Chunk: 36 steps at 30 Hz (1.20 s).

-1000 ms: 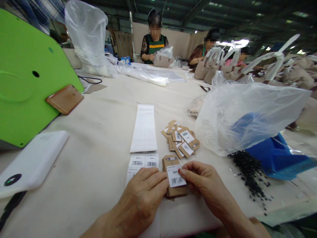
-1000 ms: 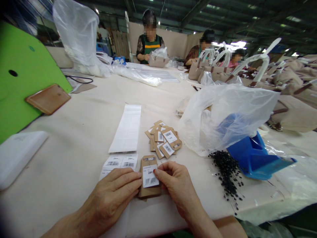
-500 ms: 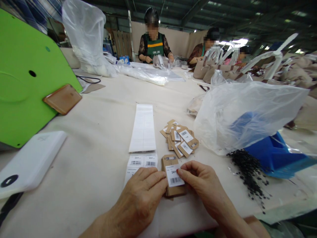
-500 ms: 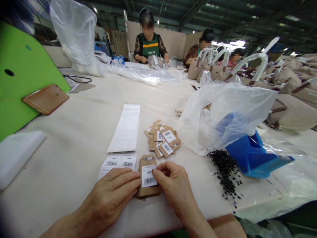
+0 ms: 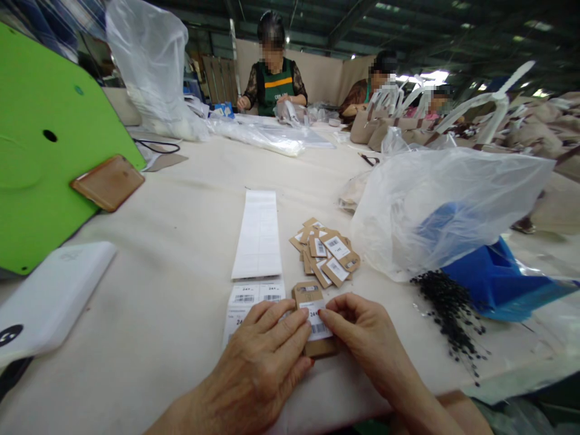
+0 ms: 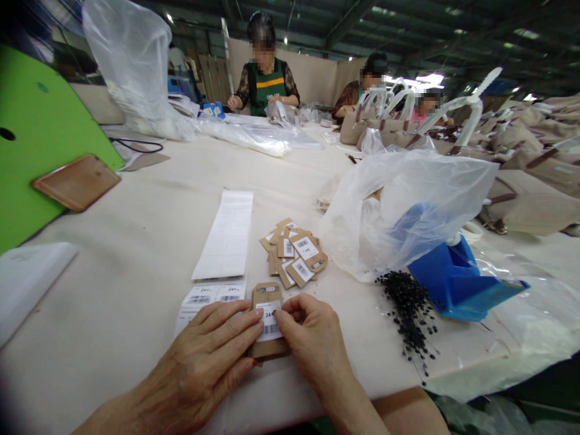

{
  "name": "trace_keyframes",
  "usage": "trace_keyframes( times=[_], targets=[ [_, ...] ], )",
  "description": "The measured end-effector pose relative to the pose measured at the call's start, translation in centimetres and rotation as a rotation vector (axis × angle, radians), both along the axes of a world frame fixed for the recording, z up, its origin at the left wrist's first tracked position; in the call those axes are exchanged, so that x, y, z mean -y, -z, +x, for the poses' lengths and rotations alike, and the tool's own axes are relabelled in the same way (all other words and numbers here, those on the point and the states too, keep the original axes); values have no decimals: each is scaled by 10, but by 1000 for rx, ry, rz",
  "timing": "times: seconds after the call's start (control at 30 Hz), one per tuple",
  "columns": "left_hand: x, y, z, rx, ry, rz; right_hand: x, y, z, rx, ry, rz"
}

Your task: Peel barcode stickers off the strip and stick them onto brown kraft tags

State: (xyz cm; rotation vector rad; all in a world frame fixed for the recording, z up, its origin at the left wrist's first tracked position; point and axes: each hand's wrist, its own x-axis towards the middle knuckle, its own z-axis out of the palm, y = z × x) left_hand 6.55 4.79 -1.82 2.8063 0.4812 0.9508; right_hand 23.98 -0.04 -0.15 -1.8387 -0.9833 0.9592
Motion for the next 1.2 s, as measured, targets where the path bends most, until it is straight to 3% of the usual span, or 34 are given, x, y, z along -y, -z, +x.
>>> trace_keyframes(
  times=[0.33, 0.43, 0.53, 0.6, 0.77, 0.87, 1.03, 1.2],
  targets=[
    [-2, -3, 0, -36, 10, -48, 4, -11, -2, 701, -35, -64],
    [-1, -4, -1, -50, 12, -64, 9, -3, 0, 892, -47, 203],
    [1, -6, -1, -40, 12, -75, 18, 10, -5, 974, -218, 561],
    [1, -7, 0, -38, 5, -72, 24, 19, -9, 1018, -324, 634],
    [1, -5, -2, -47, -14, -62, 33, 27, -13, 1174, -347, 566],
    [1, -4, -2, -29, -13, -83, 28, 24, -17, 1158, -291, 499],
    [0, -11, 1, 17, 1, -78, 20, 22, -21, 1134, -316, 483],
    [-2, -12, -1, -45, -11, -99, 26, 22, -14, 1217, -195, 459]
  ],
)
